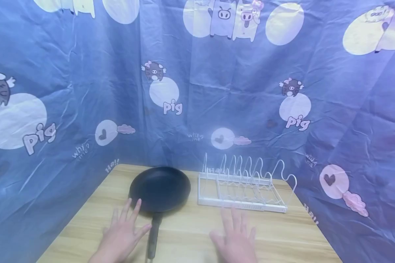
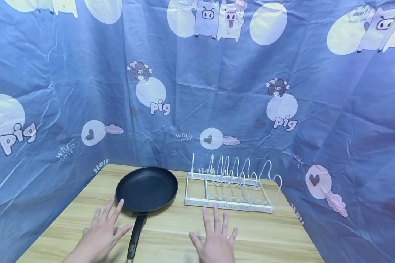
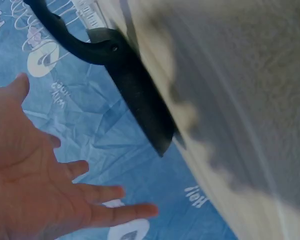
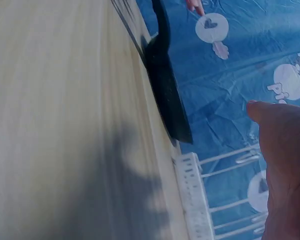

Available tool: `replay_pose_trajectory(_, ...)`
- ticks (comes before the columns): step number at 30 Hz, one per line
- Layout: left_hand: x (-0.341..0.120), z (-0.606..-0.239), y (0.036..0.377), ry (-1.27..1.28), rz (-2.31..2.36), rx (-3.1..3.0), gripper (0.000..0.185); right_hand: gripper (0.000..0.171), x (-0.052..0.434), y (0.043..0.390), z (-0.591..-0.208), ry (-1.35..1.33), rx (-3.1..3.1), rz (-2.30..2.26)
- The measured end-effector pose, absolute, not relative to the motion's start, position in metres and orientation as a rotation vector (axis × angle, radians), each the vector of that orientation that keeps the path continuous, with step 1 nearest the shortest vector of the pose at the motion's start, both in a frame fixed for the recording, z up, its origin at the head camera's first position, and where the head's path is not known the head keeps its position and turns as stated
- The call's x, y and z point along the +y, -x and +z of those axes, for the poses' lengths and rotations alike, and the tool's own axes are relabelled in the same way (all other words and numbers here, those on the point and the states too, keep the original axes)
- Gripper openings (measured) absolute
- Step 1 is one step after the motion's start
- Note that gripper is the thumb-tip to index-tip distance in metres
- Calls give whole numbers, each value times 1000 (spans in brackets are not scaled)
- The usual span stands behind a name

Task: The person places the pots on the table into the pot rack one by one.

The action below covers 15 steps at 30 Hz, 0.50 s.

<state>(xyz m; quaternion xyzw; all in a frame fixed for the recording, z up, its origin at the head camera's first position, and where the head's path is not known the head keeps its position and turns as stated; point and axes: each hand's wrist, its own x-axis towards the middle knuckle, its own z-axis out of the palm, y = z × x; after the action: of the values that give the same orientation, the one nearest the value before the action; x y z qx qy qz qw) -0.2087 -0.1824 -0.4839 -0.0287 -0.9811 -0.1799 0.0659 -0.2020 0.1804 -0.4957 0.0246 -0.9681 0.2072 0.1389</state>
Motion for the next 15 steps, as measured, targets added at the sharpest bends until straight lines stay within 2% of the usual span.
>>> replay_pose_trajectory(8,-178,-496,223,51,-694,-2990,118,87,159,202,-515,-168,-2763,604)
replay_pose_trajectory(15,-168,-504,240,-19,-1057,-3020,103,82,142,203,-512,-353,-2713,947)
